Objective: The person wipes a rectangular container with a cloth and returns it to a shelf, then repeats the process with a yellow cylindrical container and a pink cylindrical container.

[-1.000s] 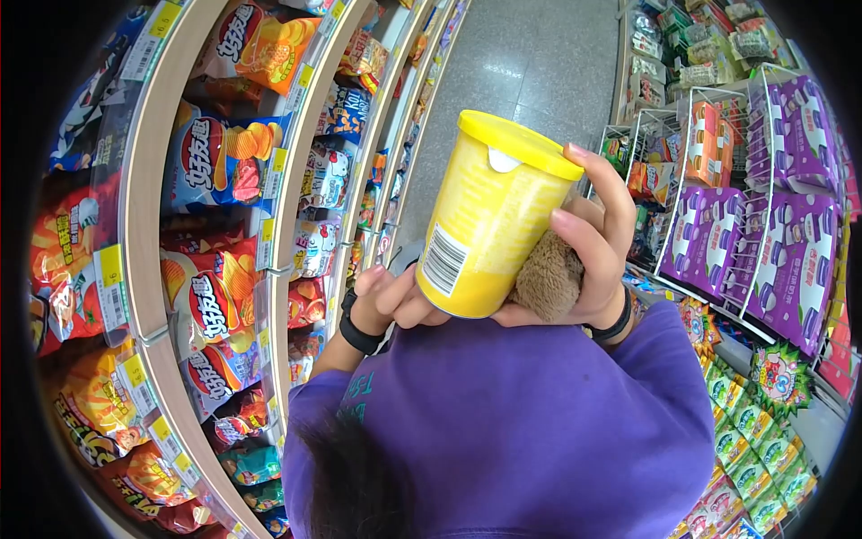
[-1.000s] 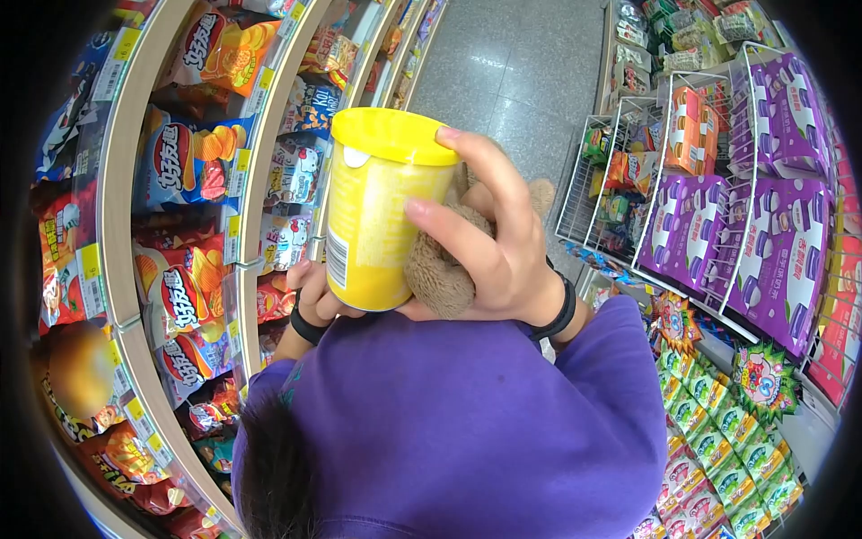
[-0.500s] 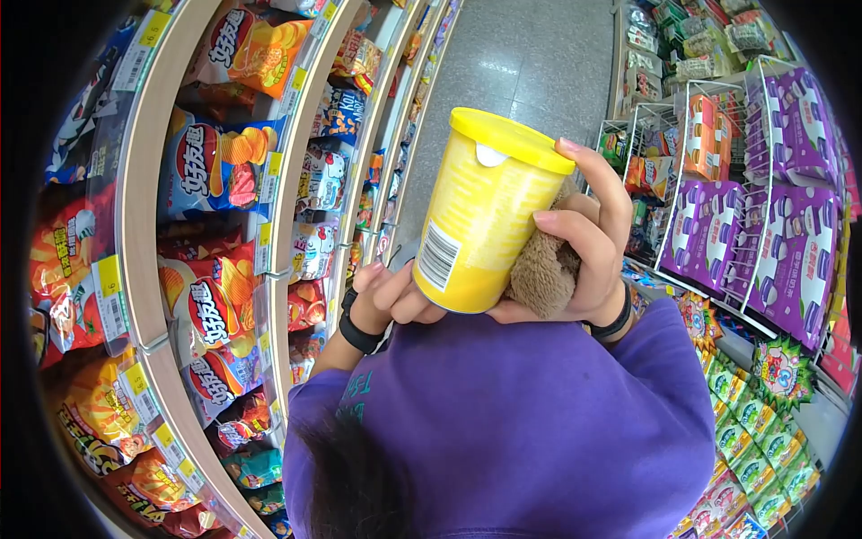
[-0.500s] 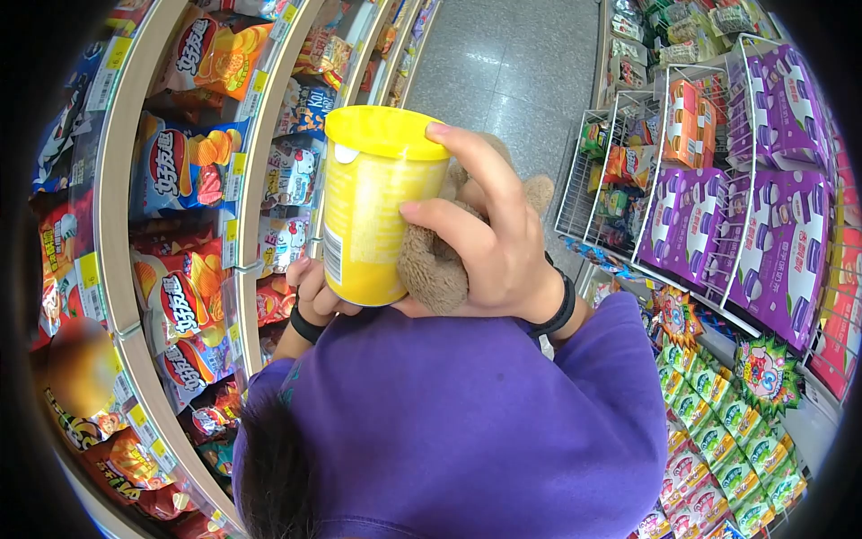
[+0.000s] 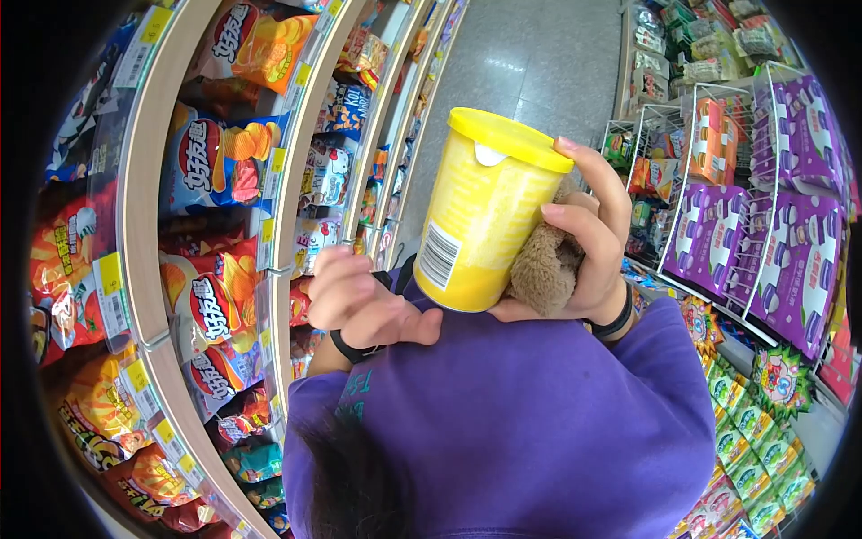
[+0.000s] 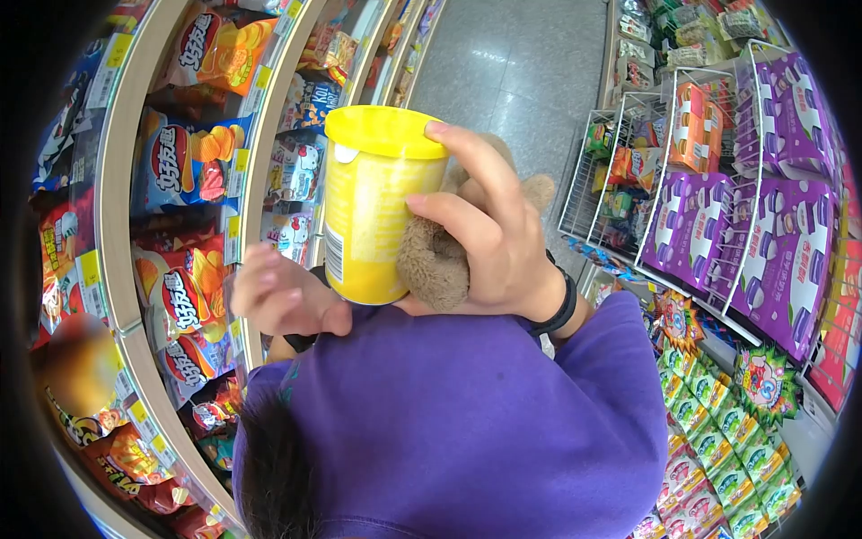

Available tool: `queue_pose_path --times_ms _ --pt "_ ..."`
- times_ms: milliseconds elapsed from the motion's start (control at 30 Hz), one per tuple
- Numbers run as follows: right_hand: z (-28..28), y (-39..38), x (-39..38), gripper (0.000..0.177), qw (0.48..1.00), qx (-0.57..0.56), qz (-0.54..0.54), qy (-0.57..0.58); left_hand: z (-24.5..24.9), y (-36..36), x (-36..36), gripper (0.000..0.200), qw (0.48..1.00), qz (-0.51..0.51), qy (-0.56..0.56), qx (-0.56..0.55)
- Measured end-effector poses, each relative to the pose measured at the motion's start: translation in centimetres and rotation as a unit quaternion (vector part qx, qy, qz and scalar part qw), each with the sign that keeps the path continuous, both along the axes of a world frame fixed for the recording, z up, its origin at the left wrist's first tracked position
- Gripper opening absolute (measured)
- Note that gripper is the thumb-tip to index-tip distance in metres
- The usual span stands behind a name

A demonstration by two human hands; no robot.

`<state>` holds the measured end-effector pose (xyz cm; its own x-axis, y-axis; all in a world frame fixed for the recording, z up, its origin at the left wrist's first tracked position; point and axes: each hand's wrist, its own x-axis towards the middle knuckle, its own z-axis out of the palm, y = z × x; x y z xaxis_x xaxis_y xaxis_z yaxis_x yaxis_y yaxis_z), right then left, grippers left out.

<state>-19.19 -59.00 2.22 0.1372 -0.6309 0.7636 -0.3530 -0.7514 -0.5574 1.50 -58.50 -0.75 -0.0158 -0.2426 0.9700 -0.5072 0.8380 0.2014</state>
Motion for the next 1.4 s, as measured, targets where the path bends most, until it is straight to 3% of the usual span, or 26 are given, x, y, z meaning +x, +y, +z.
queue_pose_path --times_ms 133,233,333,367,433,533,700,867,1000,1100,1400 --pt "-0.7 0.0 0.5 0.067 0.999 -0.016 0.011 -0.034 2.5 -0.9 -1.9 0.041 0.995 -0.083 0.06 -0.017" --pt "-1.2 0.2 0.2 0.065 0.998 -0.047 0.007 -0.044 4.1 -0.1 -1.0 0.04 0.969 -0.153 -0.166 0.098" --pt "-1.3 0.8 0.2 0.066 0.998 -0.053 -0.03 -0.002 5.3 0.0 -0.8 0.051 0.957 -0.139 -0.233 0.102" --pt "-1.8 0.9 0.4 0.069 0.998 -0.041 0.001 -0.057 5.1 0.1 -0.9 0.051 0.957 -0.138 -0.233 0.103" --pt "-2.0 0.7 0.8 0.074 0.984 -0.025 0.095 -0.149 4.6 0.0 -1.8 0.05 0.985 -0.121 -0.125 0.005" --pt "-2.1 0.7 0.9 0.075 0.981 -0.051 0.105 -0.152 4.3 0.2 -2.8 0.034 0.981 -0.169 -0.087 0.042" --pt "-2.9 1.3 1.0 0.073 0.976 -0.048 0.099 -0.19 5.2 1.0 -3.1 0.037 0.981 -0.121 -0.146 0.036" --pt "-3.4 1.4 1.3 0.074 0.967 -0.062 0.102 -0.226 4.4 1.3 -4.4 0.033 0.995 -0.092 -0.029 -0.014" --pt "-4.2 1.3 1.9 0.074 0.961 -0.087 0.117 -0.234 4.4 1.8 -4.4 0.032 0.994 -0.11 -0.02 0.003" --pt "-4.7 0.7 2.0 0.075 0.953 -0.122 0.141 -0.239 5.0 2.2 -3.6 0.033 0.986 -0.136 -0.088 0.037" --pt "-5.4 -0.1 2.0 0.075 0.937 -0.177 0.179 -0.243 5.3 2.7 -3.8 0.036 0.988 -0.093 -0.115 0.052"
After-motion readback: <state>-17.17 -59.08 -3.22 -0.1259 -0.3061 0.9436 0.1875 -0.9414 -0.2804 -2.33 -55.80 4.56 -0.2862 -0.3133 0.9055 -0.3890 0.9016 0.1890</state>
